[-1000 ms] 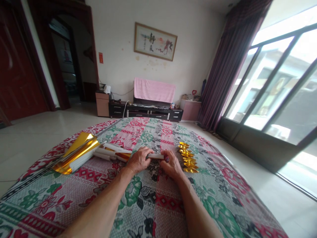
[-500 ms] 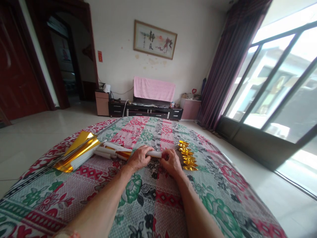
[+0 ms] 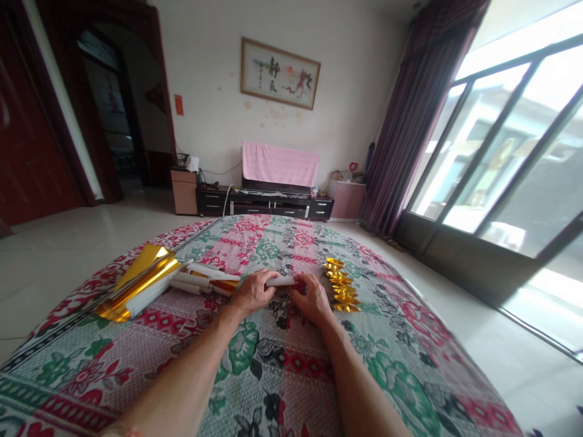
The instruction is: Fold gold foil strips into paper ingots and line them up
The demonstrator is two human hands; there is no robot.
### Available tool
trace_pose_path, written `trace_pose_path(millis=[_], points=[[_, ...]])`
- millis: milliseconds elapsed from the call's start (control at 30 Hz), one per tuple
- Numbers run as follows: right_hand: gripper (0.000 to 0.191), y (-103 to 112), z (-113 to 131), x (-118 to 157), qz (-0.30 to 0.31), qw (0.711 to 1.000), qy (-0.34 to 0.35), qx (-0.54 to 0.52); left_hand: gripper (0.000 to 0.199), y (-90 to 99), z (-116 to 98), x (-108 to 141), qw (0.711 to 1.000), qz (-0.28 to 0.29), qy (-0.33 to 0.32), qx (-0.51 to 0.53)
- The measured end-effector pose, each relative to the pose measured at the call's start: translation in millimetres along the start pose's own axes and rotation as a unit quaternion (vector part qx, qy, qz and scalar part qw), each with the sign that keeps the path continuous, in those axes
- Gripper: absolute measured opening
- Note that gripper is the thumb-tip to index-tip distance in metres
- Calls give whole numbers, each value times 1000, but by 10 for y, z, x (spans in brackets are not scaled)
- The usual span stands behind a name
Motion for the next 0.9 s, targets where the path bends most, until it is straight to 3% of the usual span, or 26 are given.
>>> trace_pose_path(millis=[433, 633, 900], points=[[14, 28, -1, -13, -21, 1000, 7, 21, 18, 25, 10, -3, 999, -2, 39, 28], [13, 11, 54, 24, 4, 999, 52, 14, 24, -13, 88, -23, 999, -20, 49, 0], [20, 22, 90, 41, 31, 998, 57, 10, 21, -80, 169, -52, 996, -21, 85, 7]])
Point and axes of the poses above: each hand's wrist, its own x-axis away from the middle knuckle, its own y-axis out of the back of the hand, z = x × y, the point moved 4 cm from there along -x, towards the middle knuckle, and after that the axes turned 4 degrees about -x, right-handed, at the moved point
